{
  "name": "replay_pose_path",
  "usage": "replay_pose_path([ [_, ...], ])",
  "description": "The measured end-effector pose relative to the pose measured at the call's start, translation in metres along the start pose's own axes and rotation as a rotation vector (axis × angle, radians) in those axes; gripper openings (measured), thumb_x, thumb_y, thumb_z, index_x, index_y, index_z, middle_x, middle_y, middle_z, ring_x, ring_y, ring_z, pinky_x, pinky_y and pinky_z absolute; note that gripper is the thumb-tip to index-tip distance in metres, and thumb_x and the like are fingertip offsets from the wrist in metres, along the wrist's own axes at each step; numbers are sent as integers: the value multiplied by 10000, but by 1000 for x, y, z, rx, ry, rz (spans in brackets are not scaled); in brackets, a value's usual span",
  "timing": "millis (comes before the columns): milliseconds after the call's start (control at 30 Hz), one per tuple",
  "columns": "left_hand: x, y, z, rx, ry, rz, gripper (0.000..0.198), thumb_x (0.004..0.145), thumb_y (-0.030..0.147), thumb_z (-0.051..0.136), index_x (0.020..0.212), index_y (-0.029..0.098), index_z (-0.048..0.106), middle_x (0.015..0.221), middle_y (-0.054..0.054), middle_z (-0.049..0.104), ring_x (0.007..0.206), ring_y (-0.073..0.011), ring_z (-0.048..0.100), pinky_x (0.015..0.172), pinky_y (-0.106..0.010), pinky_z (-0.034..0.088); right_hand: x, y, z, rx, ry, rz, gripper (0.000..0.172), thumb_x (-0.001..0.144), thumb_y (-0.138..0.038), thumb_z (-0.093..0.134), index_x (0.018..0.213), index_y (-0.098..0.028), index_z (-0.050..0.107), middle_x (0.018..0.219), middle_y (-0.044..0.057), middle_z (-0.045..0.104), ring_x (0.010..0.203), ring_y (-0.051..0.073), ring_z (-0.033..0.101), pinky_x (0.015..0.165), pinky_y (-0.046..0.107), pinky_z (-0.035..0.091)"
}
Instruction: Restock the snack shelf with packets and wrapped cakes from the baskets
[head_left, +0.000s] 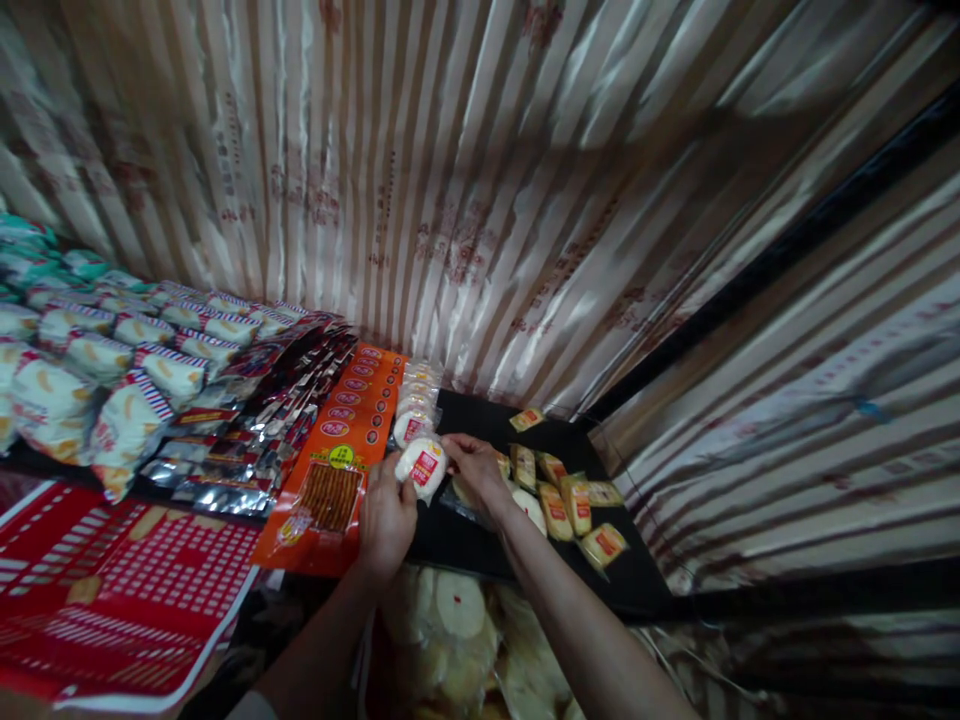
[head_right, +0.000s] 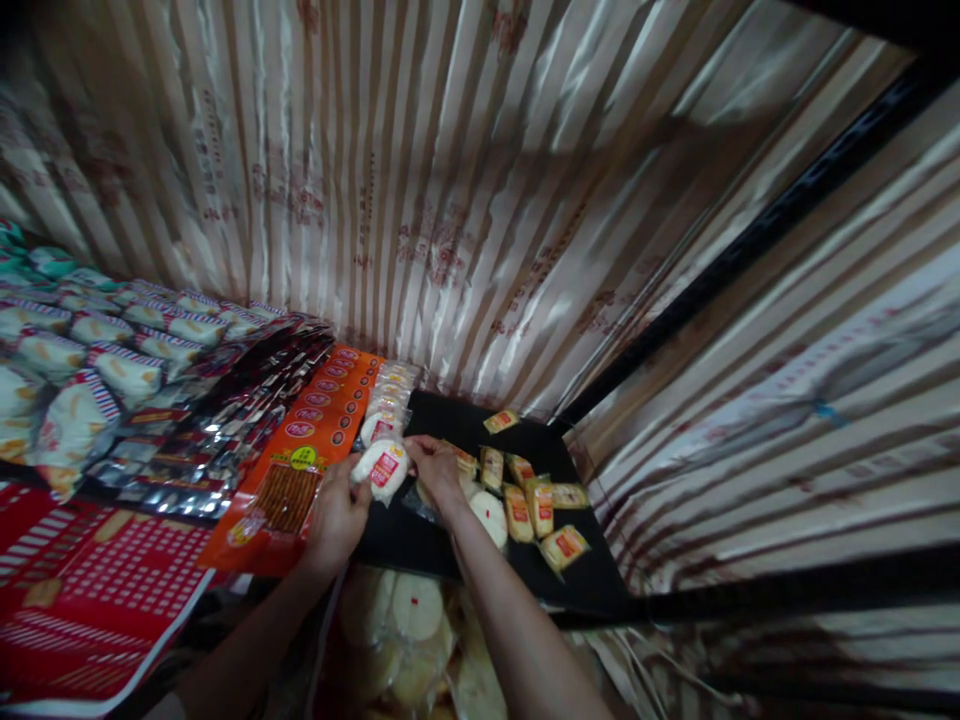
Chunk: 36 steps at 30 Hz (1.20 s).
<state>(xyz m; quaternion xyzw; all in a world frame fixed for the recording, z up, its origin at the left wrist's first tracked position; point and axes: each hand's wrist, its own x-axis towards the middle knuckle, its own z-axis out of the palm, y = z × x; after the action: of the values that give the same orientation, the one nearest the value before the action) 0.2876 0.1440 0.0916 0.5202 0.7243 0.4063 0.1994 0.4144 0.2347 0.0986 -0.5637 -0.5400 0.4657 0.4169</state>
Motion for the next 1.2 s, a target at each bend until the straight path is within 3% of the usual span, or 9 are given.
replay_pose_path([
  [133, -6, 15, -4, 236, 59, 47, 439, 840, 216, 446, 1279, 202, 450, 1244, -122, 447, 1016, -233, 556, 758, -324, 499, 13, 4, 1, -58, -8, -82, 281, 646, -444, 639, 724, -181, 702, 629, 2, 659, 512, 132, 530, 490, 254, 432],
  [300, -5, 16, 4, 383, 21, 264, 393, 828, 189, 488, 1217, 192, 539, 1251, -108, 484, 1104, -258, 487, 902, -355, 456, 27, 3, 7, -219, -17, -204, 242, 711, -408, 593, 756, -203, 714, 693, 2, 693, 629, 163, 603, 589, 263, 474],
  [433, 0, 11, 10, 452, 17, 357, 387, 810, 184, 516, 1193, 157, 568, 1287, -112, 502, 1170, -274, 440, 976, -392, 413, 30, -4, 13, -383, 4, -239, 208, 757, -352, 571, 791, -212, 721, 758, 6, 711, 718, 174, 637, 682, 268, 484],
  [733, 11, 3, 20, 501, -57, 401, 437, 808, 178, 476, 1240, 138, 529, 1359, -103, 464, 1237, -295, 393, 957, -382, 426, 36, -4, 19, -639, 79, -336, 181, 814, -236, 544, 852, -198, 717, 834, 42, 671, 770, 164, 618, 737, 258, 462],
  [967, 18, 8, 17, 555, -80, 396, 407, 828, 179, 424, 1211, 117, 546, 1302, -123, 510, 1099, -286, 475, 827, -370, 492, 36, -3, 23, -617, 113, -385, 148, 806, -206, 552, 857, -166, 685, 825, 56, 632, 783, 168, 601, 763, 275, 471],
  [1067, 20, 12, 15, 579, -90, 385, 403, 824, 184, 432, 1202, 113, 551, 1284, -123, 521, 1078, -283, 486, 793, -356, 504, 26, 0, 15, -599, 155, -417, 187, 814, -234, 537, 936, -158, 657, 904, 77, 625, 835, 185, 599, 799, 312, 479],
  [1200, 20, 16, 15, 577, -73, 385, 386, 817, 189, 449, 1178, 111, 560, 1276, -135, 519, 1087, -289, 484, 754, -350, 514, 1, 6, -15, -677, 186, -457, 238, 830, -239, 496, 1012, -162, 629, 997, 101, 612, 911, 210, 584, 843, 361, 479],
])
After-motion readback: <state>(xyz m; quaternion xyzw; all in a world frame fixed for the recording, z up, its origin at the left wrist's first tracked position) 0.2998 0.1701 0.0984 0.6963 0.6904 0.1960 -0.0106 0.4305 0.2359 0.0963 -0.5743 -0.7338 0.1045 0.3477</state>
